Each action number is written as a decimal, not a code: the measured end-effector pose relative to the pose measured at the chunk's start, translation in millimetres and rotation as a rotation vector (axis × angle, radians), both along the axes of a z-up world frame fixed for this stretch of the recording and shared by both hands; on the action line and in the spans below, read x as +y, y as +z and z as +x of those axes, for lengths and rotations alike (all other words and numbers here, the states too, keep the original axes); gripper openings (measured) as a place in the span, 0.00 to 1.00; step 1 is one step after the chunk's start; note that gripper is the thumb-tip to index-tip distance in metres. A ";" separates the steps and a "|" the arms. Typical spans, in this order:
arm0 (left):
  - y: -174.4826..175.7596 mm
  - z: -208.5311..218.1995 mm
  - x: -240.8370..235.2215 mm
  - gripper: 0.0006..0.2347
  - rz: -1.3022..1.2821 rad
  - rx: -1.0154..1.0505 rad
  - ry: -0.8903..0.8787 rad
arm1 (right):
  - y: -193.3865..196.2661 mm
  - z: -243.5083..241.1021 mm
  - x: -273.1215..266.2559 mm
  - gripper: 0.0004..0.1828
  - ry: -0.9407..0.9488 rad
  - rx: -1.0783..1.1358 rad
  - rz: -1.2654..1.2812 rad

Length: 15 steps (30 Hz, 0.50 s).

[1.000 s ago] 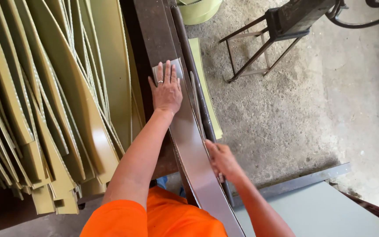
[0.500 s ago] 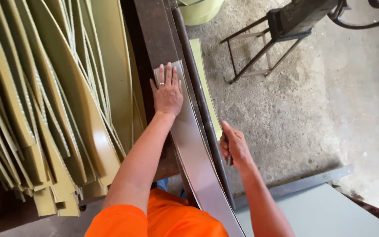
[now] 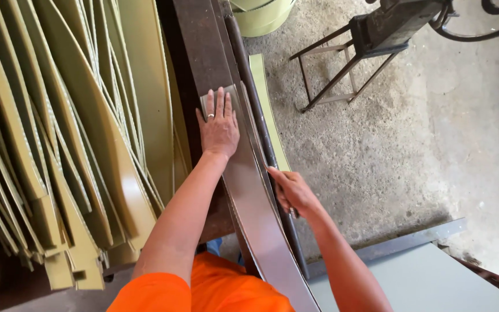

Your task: Scraping the edges of metal strips with a manual tool.

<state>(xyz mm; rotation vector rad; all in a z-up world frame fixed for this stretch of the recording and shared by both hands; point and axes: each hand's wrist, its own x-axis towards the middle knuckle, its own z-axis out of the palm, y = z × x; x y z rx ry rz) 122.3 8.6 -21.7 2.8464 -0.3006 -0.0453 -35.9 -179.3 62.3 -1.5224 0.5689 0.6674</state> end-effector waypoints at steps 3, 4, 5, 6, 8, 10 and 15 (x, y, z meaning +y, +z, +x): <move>-2.3 9.2 -2.8 0.24 -0.005 -0.019 0.003 | -6.2 1.6 -18.3 0.32 -0.135 -0.032 -0.037; -4.1 -0.1 -2.4 0.24 -0.003 -0.003 0.000 | -1.8 -3.5 -8.7 0.32 -0.137 -0.016 -0.037; -1.2 3.5 -0.9 0.24 -0.003 -0.013 0.003 | 2.7 3.0 0.9 0.31 -0.250 -0.058 -0.002; 2.6 6.7 0.1 0.24 -0.002 -0.024 0.005 | 8.3 9.1 10.1 0.30 -0.362 -0.100 0.034; 4.6 1.4 -3.1 0.24 -0.005 -0.015 -0.001 | 8.7 -1.3 19.0 0.27 -0.160 -0.070 -0.169; 4.0 6.6 -3.3 0.25 -0.005 -0.016 -0.011 | 9.4 -4.3 23.2 0.25 0.038 -0.046 -0.366; 4.5 5.1 -2.3 0.24 -0.044 -0.008 -0.012 | -0.8 -21.0 13.4 0.34 -0.374 -0.282 -0.232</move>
